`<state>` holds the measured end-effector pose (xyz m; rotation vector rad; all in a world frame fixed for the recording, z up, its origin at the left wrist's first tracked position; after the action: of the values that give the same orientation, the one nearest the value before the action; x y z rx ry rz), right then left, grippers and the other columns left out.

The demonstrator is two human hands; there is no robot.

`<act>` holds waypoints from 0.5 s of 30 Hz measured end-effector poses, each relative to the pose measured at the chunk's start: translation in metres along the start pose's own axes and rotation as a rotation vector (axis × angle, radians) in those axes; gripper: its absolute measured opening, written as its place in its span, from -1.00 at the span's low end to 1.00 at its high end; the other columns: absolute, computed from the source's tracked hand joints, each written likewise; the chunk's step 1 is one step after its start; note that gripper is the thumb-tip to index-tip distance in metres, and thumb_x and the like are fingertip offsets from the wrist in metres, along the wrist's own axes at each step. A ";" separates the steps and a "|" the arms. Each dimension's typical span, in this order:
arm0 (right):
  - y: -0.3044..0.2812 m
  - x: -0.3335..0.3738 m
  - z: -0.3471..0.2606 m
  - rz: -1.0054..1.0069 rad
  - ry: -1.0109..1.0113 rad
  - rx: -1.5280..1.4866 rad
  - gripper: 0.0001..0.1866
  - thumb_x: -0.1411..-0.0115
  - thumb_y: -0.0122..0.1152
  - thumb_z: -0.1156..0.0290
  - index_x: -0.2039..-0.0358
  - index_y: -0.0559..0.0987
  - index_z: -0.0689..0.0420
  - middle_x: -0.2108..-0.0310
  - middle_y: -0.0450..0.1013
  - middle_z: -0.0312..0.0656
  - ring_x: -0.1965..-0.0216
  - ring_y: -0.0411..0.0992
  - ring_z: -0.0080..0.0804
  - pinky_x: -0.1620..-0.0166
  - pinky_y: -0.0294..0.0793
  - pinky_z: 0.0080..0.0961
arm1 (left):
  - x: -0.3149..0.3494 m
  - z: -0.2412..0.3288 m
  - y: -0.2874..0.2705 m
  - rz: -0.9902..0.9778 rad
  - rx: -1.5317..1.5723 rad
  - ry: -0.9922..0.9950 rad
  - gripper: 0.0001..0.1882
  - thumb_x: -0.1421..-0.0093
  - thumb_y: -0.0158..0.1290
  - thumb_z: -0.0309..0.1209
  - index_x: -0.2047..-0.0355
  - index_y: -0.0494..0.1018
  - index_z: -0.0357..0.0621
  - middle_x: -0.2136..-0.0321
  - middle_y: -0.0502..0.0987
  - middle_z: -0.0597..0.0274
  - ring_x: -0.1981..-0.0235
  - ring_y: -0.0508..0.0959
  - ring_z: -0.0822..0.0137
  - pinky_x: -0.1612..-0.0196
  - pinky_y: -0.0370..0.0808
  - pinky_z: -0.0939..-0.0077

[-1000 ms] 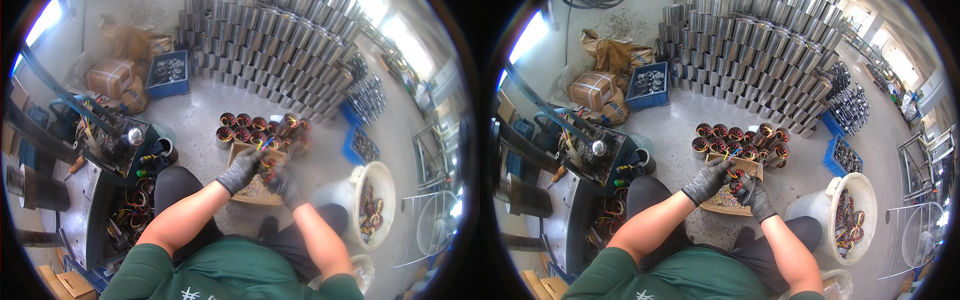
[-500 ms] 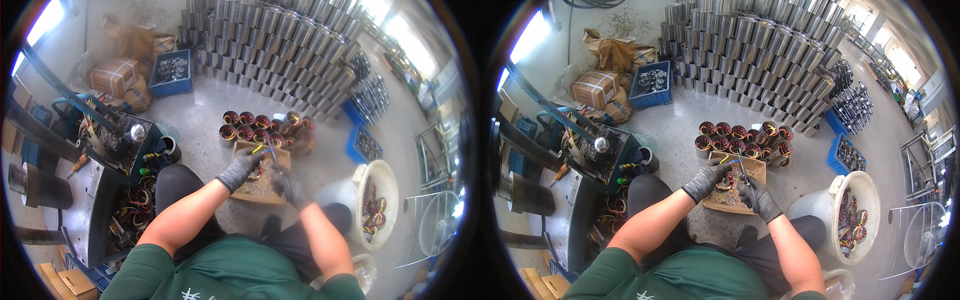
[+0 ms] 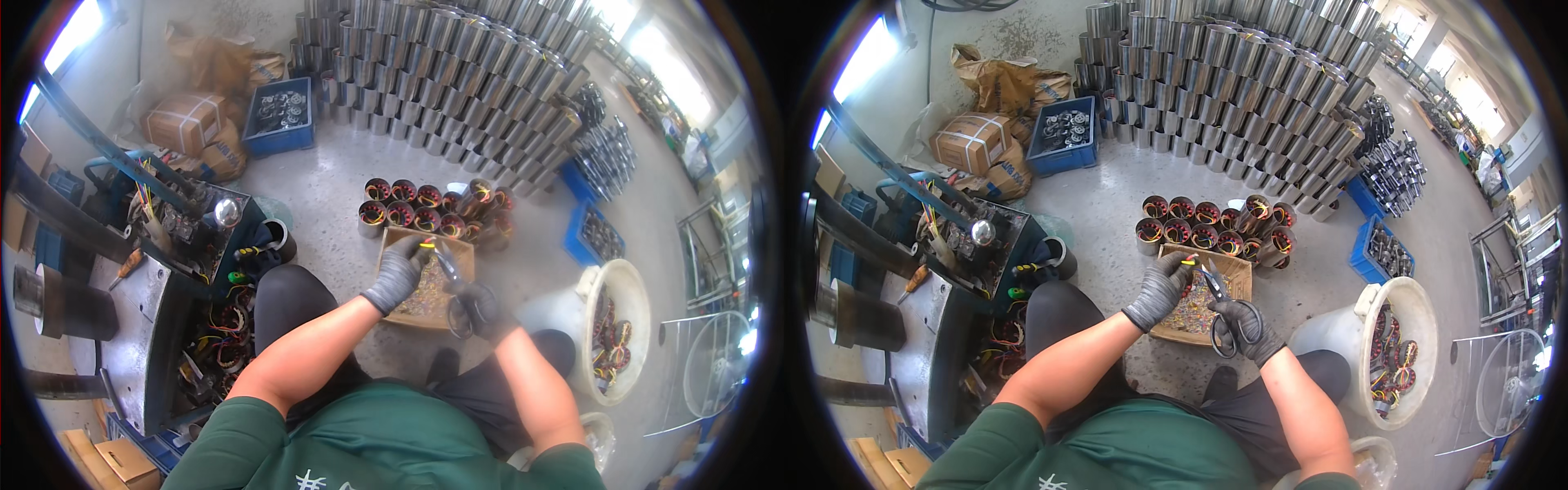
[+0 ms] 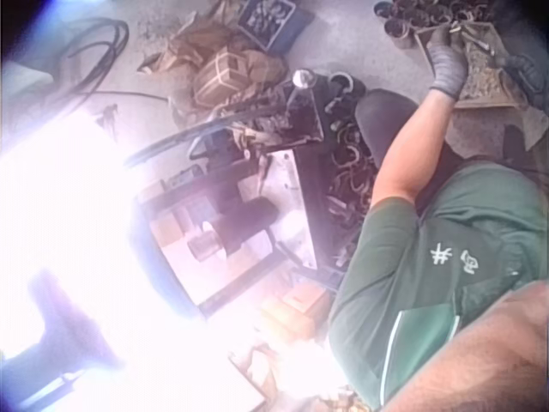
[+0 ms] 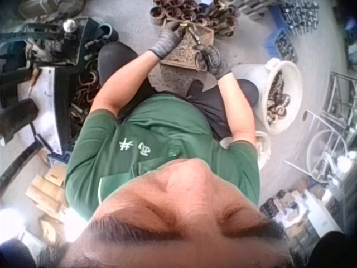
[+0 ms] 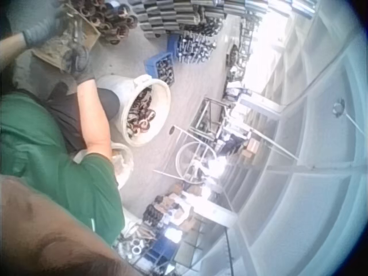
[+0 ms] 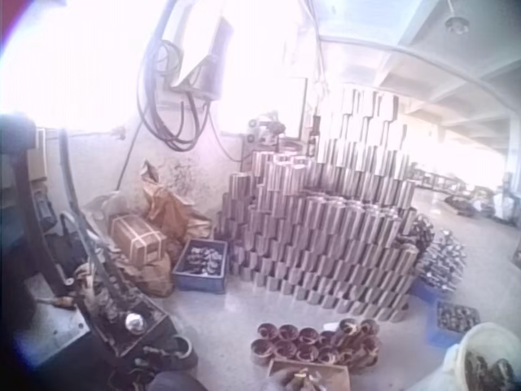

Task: The person assembles colorful wiring components into small metal cylinders by hand. They take a wiring harness from a box, insert it into a cylinder, and place the finished assemblies into another container.

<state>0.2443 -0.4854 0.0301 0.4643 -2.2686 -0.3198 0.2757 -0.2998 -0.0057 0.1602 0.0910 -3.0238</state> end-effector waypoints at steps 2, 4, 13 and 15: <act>-0.003 -0.003 0.009 -0.002 0.058 -0.015 -0.80 -0.15 0.16 0.28 0.34 0.50 0.15 0.75 0.29 -0.31 0.80 0.22 -0.54 0.75 0.15 -0.57 | -0.003 -0.005 -0.002 0.016 0.241 -0.159 -0.82 -0.28 0.02 -0.44 0.20 0.49 -0.32 0.47 0.49 0.32 0.50 0.42 0.53 0.44 0.42 0.60; -0.014 -0.010 0.021 -0.093 0.052 -0.068 -0.69 -0.16 0.14 0.32 0.13 0.46 0.21 0.70 0.35 -0.33 0.78 0.28 -0.55 0.71 0.28 -0.61 | -0.004 -0.004 -0.005 -0.048 0.267 -0.296 -0.81 -0.28 0.02 -0.42 0.21 0.49 -0.31 0.49 0.49 0.33 0.50 0.41 0.54 0.44 0.41 0.61; -0.014 -0.017 0.021 0.152 -0.287 0.109 -0.59 -0.11 0.09 0.63 -0.01 0.36 0.13 0.66 0.25 -0.39 0.75 0.18 -0.61 0.73 0.14 -0.61 | -0.003 -0.018 -0.002 -0.093 0.242 -0.527 -0.79 -0.25 0.07 -0.34 0.19 0.47 -0.21 0.55 0.46 0.30 0.67 0.39 0.44 0.62 0.42 0.47; -0.006 -0.017 0.018 0.096 -0.202 -0.008 -0.59 -0.13 0.11 0.62 -0.01 0.37 0.11 0.66 0.25 -0.34 0.72 0.23 -0.55 0.70 0.22 -0.56 | -0.003 -0.030 0.001 -0.109 0.152 -0.490 -0.77 -0.24 0.09 -0.33 0.19 0.49 -0.23 0.55 0.48 0.26 0.66 0.41 0.41 0.58 0.44 0.44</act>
<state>0.2430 -0.4825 0.0051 0.3295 -2.4753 -0.3399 0.2817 -0.2982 -0.0352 -0.5892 -0.1782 -3.0735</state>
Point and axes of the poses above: each hand's wrist, its own x-axis away from the middle knuckle, its own y-axis out of the palm, z = x × y, the point moved 3 cm from there along -x, towards the middle knuckle
